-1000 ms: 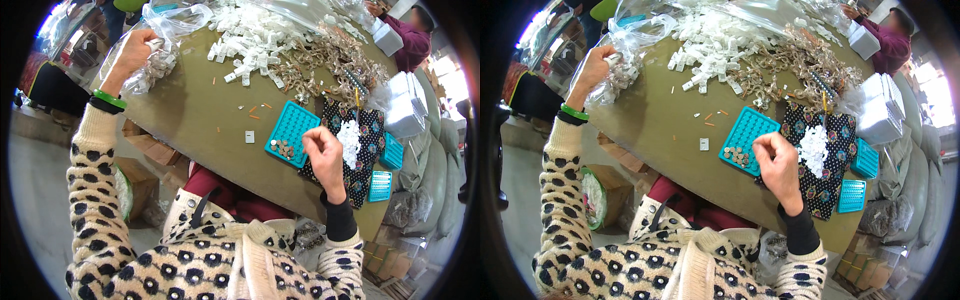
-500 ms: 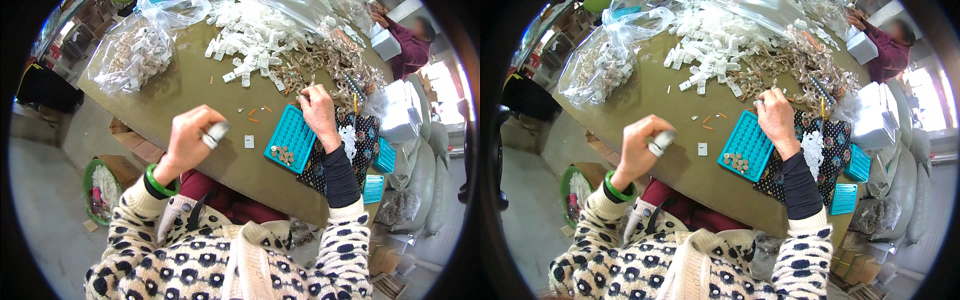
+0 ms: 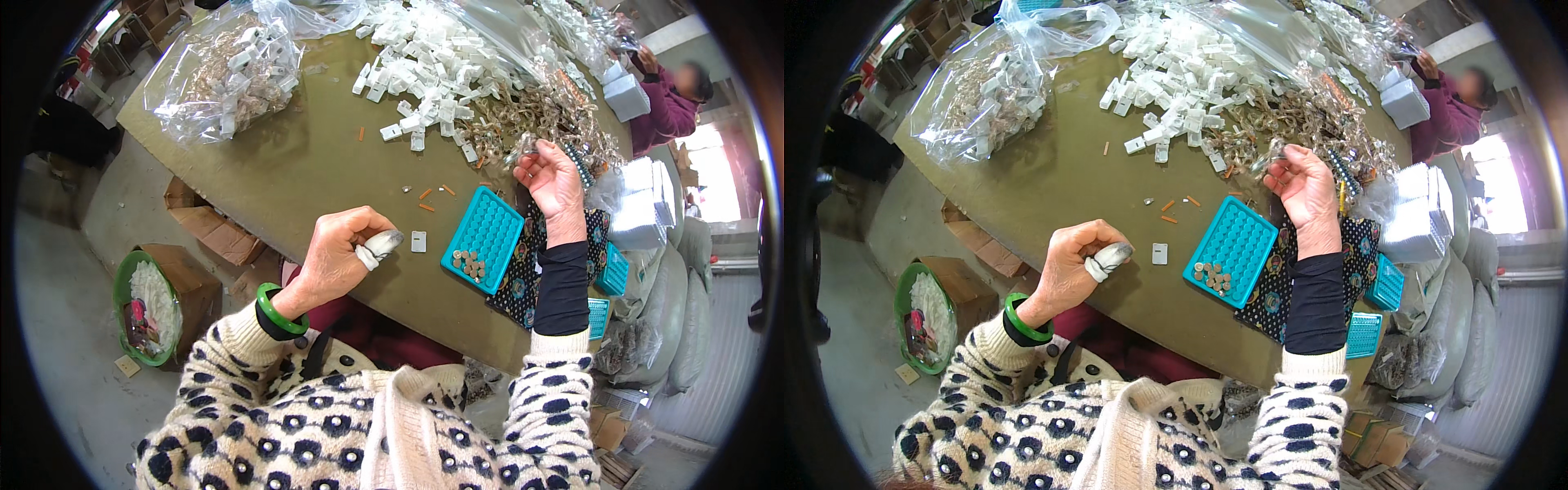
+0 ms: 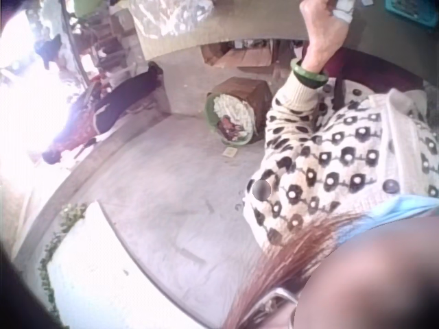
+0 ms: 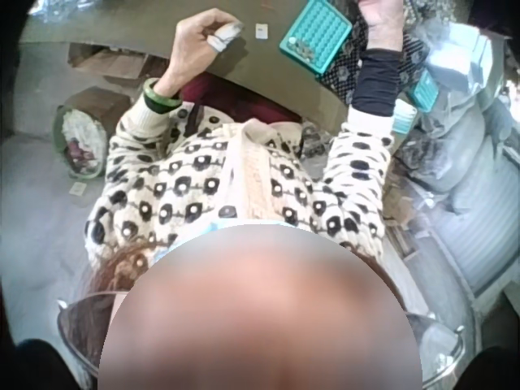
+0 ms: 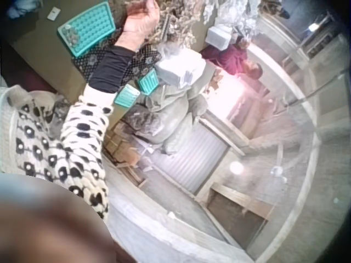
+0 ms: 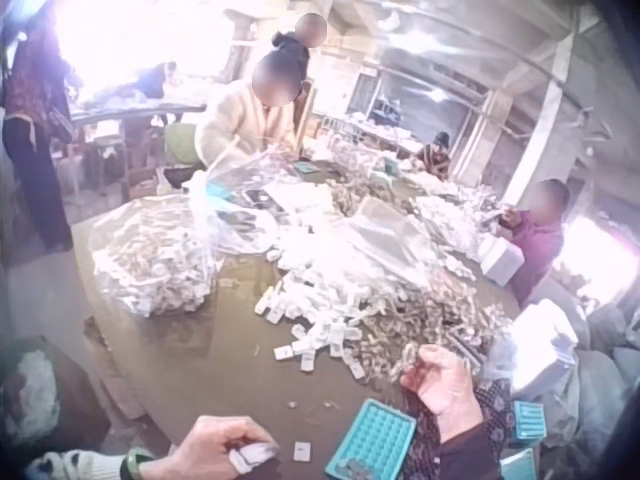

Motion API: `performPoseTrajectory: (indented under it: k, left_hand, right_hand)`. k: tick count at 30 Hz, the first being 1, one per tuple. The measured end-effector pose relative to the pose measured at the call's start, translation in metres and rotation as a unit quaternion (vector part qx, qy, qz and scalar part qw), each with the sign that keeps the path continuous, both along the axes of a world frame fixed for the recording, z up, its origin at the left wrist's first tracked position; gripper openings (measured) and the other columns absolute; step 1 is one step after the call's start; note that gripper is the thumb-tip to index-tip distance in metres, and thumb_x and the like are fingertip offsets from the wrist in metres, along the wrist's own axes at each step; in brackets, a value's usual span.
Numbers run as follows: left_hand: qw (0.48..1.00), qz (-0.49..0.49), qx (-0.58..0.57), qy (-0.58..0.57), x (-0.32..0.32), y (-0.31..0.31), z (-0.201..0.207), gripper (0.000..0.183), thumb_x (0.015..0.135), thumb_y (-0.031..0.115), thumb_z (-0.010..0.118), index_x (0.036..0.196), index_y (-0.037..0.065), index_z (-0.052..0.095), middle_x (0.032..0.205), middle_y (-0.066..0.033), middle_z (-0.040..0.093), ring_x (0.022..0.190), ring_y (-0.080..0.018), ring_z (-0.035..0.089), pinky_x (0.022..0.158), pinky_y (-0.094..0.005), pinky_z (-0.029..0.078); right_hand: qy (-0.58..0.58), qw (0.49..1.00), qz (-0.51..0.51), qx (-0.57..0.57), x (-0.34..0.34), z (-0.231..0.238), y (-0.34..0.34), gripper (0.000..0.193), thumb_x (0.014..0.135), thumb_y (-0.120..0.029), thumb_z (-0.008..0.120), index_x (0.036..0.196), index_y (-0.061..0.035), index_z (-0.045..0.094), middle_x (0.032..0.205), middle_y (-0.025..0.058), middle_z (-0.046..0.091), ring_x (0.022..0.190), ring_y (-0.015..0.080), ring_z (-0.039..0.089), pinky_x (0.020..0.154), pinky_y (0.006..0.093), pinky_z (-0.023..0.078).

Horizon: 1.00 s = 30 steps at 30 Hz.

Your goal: The person repeatedly picks small white plastic housings and metal pins from a table, inserts the pins into the housings, and places the assembled units on the table. The person also handles small orange cylindrical pieces and a blue tray of metal discs during the process.

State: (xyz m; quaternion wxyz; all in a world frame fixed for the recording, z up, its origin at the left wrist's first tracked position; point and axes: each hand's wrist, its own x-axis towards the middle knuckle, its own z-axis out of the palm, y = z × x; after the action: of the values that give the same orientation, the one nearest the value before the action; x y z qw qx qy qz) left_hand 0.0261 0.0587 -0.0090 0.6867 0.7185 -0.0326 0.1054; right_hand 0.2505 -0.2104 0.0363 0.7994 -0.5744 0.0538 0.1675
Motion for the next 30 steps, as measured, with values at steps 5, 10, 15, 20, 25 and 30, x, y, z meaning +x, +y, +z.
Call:
performPoseTrajectory:
  k: [5, 10, 15, 20, 25, 30]
  left_hand:
    - [1.000, -0.015, -0.022, 0.008, 0.001, 0.001, 0.000, 0.003, 0.088, -0.002, 0.065, 0.088, -0.004, 0.064, 0.077, -0.0032, 0.064, 0.069, -0.0068, 0.060, 0.062, -0.0210, 0.050]
    - [0.999, -0.040, -0.003, 0.015, 0.007, 0.002, 0.010, 0.004, 0.087, -0.001, 0.066, 0.090, -0.003, 0.065, 0.080, -0.0039, 0.065, 0.071, -0.0069, 0.060, 0.063, -0.0214, 0.050]
    - [0.998, -0.049, -0.037, 0.006, 0.036, -0.011, 0.022, 0.008, 0.087, 0.000, 0.068, 0.092, -0.003, 0.065, 0.083, -0.0045, 0.067, 0.073, -0.0064, 0.061, 0.065, -0.0218, 0.051]
    - [0.976, 0.054, 0.119, -0.174, 0.083, -0.040, 0.030, 0.021, 0.079, 0.000, 0.073, 0.098, 0.001, 0.064, 0.085, -0.0047, 0.061, 0.073, -0.0147, 0.063, 0.063, -0.0275, 0.051]
    - [0.941, 0.104, 0.212, -0.243, 0.099, -0.050, 0.028, 0.028, 0.071, -0.003, 0.072, 0.097, 0.005, 0.065, 0.083, -0.0077, 0.058, 0.070, -0.0239, 0.062, 0.062, -0.0340, 0.051]
    - [0.946, 0.082, 0.194, -0.246, 0.096, -0.054, 0.025, 0.030, 0.071, -0.008, 0.069, 0.098, 0.005, 0.066, 0.084, -0.0081, 0.061, 0.071, -0.0218, 0.064, 0.059, -0.0300, 0.051]
  right_hand:
    - [-0.113, 0.975, -0.037, -0.188, 0.003, -0.001, 0.008, 0.009, 0.085, -0.008, 0.068, 0.093, -0.0054, 0.065, 0.080, 0.0020, 0.065, 0.067, 0.0138, 0.065, 0.057, 0.0267, 0.055]
    - [-0.073, 0.991, -0.021, -0.110, -0.009, 0.002, 0.015, 0.009, 0.086, -0.008, 0.068, 0.094, -0.0043, 0.065, 0.080, 0.0036, 0.066, 0.066, 0.0148, 0.066, 0.058, 0.0280, 0.056]
    - [-0.042, 0.999, -0.004, -0.021, -0.027, 0.007, 0.030, 0.009, 0.089, -0.006, 0.064, 0.097, -0.0015, 0.063, 0.079, 0.0064, 0.066, 0.067, 0.0184, 0.067, 0.061, 0.0335, 0.058]
    - [-0.056, 0.997, 0.038, 0.027, -0.062, 0.011, 0.057, 0.010, 0.091, -0.007, 0.063, 0.099, -0.0005, 0.061, 0.082, 0.0075, 0.065, 0.070, 0.0177, 0.066, 0.065, 0.0322, 0.057]
    - [-0.055, 0.995, 0.078, 0.042, -0.091, 0.017, 0.065, 0.012, 0.093, -0.008, 0.062, 0.100, 0.0017, 0.062, 0.084, 0.0062, 0.065, 0.070, 0.0123, 0.064, 0.066, 0.0276, 0.057]
    - [0.002, 0.995, 0.080, 0.054, -0.087, 0.013, 0.056, 0.011, 0.092, -0.010, 0.061, 0.096, 0.0009, 0.063, 0.083, 0.0065, 0.065, 0.069, 0.0150, 0.064, 0.066, 0.0321, 0.057]
